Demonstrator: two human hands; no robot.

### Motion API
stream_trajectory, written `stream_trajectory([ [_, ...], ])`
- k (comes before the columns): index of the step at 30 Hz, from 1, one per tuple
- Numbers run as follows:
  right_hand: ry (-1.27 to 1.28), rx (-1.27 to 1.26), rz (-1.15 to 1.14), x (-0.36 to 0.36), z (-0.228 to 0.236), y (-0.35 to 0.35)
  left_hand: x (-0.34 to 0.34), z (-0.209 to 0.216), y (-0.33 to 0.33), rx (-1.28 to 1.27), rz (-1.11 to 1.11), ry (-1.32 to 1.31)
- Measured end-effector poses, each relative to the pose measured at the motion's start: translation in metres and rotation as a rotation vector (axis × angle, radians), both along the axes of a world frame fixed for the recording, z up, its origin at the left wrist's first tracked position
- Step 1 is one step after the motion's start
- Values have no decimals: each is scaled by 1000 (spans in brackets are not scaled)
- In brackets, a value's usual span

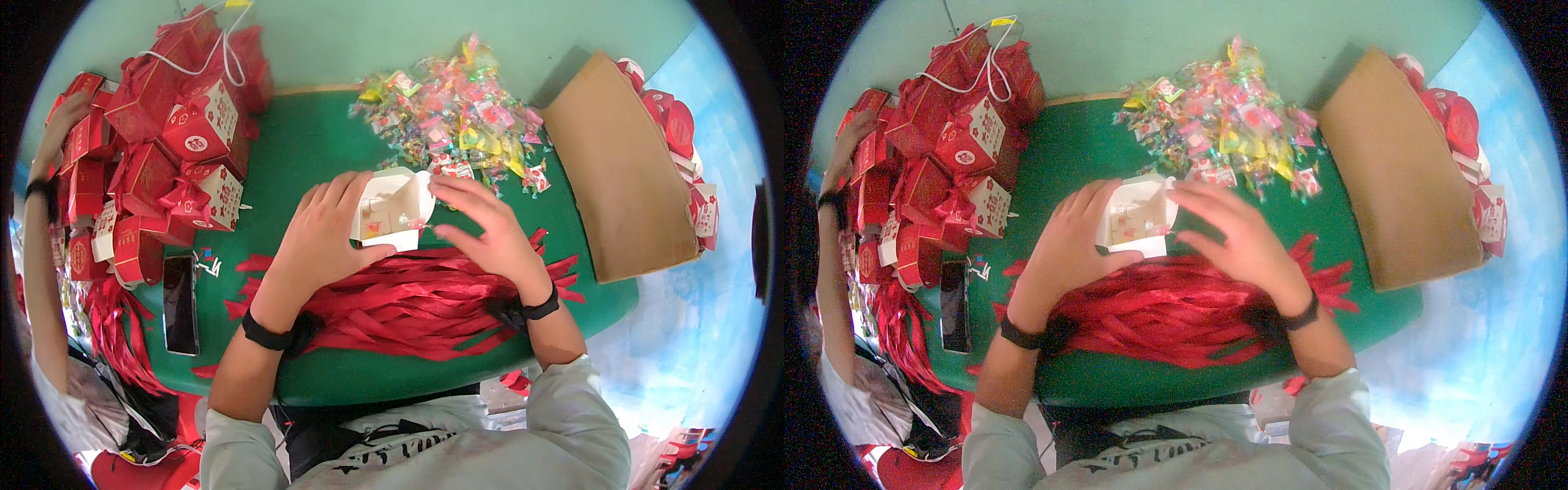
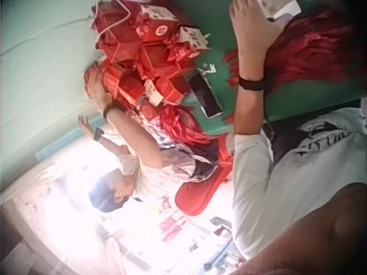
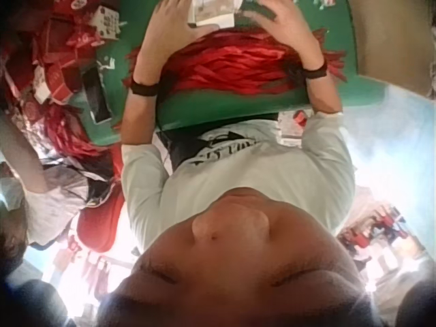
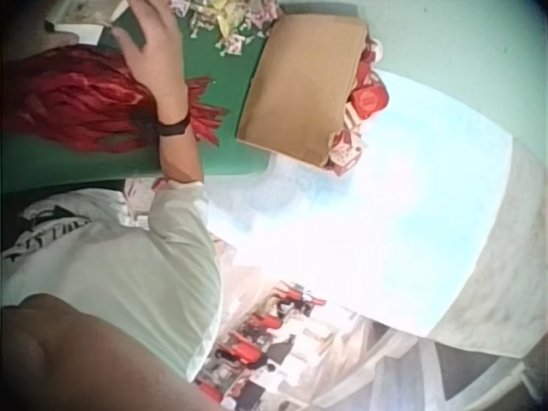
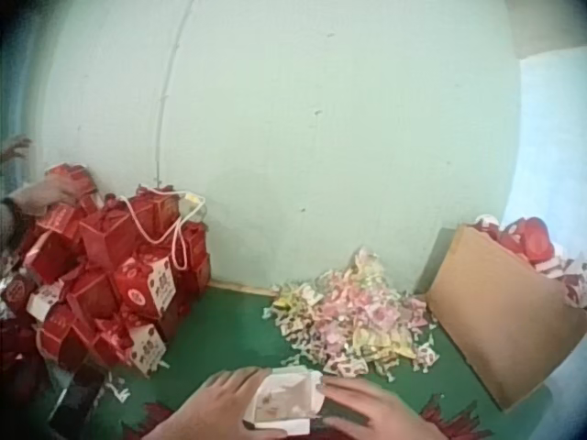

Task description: The person assembles small red gift boxes by folding flat pieces, placing wrapped candies inside, and tying red ribbons around them. The person repeats this process for multiple boxes, placing finished units on a pile to the left.

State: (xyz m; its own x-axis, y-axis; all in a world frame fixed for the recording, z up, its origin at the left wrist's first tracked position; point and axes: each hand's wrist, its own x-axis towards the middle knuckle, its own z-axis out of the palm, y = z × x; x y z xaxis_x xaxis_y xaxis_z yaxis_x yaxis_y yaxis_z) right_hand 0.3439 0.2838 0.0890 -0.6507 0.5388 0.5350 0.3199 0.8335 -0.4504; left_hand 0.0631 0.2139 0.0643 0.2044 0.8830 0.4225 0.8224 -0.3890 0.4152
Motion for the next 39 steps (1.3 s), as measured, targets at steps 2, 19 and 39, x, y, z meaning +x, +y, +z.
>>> stream_trajectory([
  [2,15,30,-53,12,-3,13,-1,1,1,-13,-6,-6],
  [19,-296,-226,-320,47,-46,45,-1,1,2,-43,-15,-30],
  [39,-515,-236,-645,101,8,33,2,3,0,-98,1,1],
])
